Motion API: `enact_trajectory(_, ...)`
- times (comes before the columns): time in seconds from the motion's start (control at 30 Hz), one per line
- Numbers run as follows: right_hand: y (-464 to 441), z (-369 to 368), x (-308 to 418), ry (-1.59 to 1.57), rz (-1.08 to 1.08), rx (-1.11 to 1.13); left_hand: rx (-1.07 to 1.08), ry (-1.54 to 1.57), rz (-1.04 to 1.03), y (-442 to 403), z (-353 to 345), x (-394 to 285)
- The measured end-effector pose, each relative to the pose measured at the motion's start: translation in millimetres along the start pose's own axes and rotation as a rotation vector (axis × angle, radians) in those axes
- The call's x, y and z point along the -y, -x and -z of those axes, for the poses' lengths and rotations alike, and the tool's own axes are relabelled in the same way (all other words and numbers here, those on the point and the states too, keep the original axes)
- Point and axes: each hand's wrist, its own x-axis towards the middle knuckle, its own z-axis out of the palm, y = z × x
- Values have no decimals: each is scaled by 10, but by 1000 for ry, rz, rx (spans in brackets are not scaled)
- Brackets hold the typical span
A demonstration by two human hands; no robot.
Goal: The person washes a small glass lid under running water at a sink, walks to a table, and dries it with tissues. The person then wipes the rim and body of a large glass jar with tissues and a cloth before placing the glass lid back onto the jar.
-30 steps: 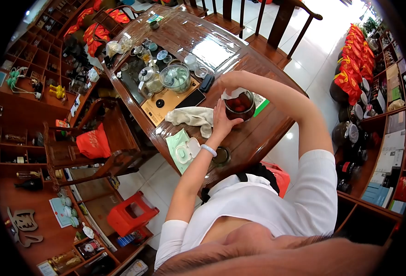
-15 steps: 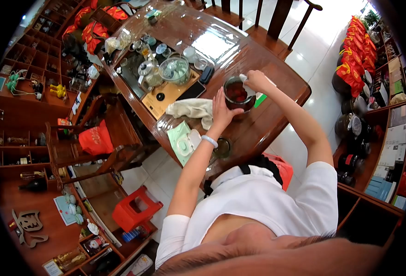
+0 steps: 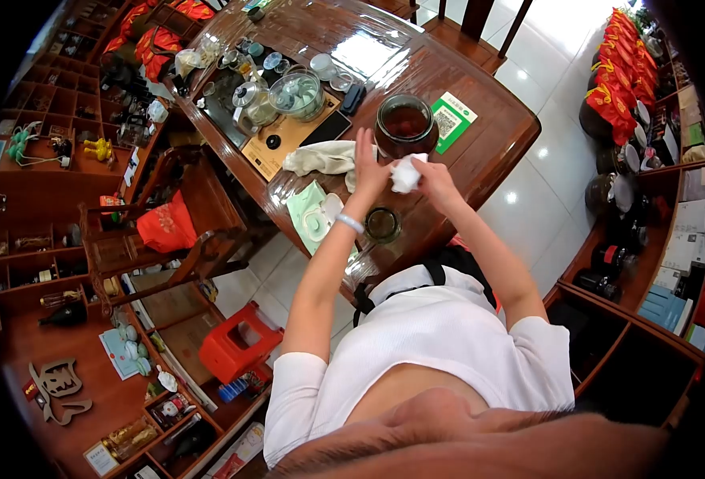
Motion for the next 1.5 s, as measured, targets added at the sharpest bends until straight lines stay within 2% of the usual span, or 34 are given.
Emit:
enact_trajectory(0.07, 37, 403, -84, 188, -31, -91, -57, -108, 148, 259, 270, -1)
enact_trajectory(0.13, 79, 754, -146, 290, -52, -97, -59, -162, 264, 663, 444, 376)
enact_trajectory(0.2, 224, 745, -110, 343, -92, -150, -84, 30, 462, 1090, 592, 664)
enact_trajectory(0.27, 230, 870, -230, 304, -155, -173, -117, 197, 678, 1406, 746, 511)
enact_trajectory(0.3, 236, 874, -266, 178, -166, -91, -105, 199, 712, 1589, 786, 525)
enact_trajectory(0.4, 188, 803, -427, 93, -178, -79, -59, 276, 857, 2048, 832, 499)
enact_trajectory(0.43, 165, 756, -447, 86, -220, -116, -105, 413, 918, 2169, 814, 451)
enact_trajectory(0.5, 86, 748, -547, 173, -229, -105, -145, 648, 1060, 2317, 807, 278)
enact_trajectory(0.53, 26, 763, -612, 254, -228, -110, -175, 650, 1057, 2357, 802, 183)
enact_trajectory(0.6, -101, 801, -746, 344, -241, -108, -156, 656, 1178, 2443, 763, 80)
enact_trajectory(0.73, -306, 616, -905, 625, -155, 7, -208, 709, 1211, 2604, 704, 46)
enact_trajectory(0.8, -403, 389, -924, 1049, 325, 4, -219, 676, 1253, 2616, 738, -9)
enact_trajectory(0.87, -658, 381, -1082, 1111, 307, 59, -259, 673, 1257, 2675, 795, -19)
enact_trajectory(0.93, -779, 257, -1187, 1275, 492, 150, -320, 706, 1242, 2850, 933, -41)
enact_trajectory(0.97, -775, 140, -1143, 1342, 501, 193, -335, 708, 1246, 2987, 1009, -17)
enact_trajectory(1.07, -837, 11, -1221, 1630, 597, 128, -422, 697, 1258, 3529, 1176, 226)
enact_trajectory(1.2, -915, 141, -1436, 1939, 495, 97, -477, 790, 1532, 4774, 1484, 826)
enact_trajectory(1.27, -917, 258, -1610, 2022, 438, 9, -510, 798, 1636, 5268, 1769, 952)
enact_trajectory(1.33, -827, 225, -1665, 1960, 317, -96, -499, 792, 1689, 5724, 2114, 1114)
enact_trajectory(1.4, -645, -196, -1583, 1870, 281, -317, -518, 768, 1713, 6152, 2542, 1222)
enact_trajectory(1.47, -828, -126, -1724, 1740, 526, -309, -683, 710, 1737, 6556, 2921, 1301)
enact_trajectory(1.5, -837, -305, -1732, 1689, 588, -284, -695, 708, 1737, 6749, 3079, 1335)
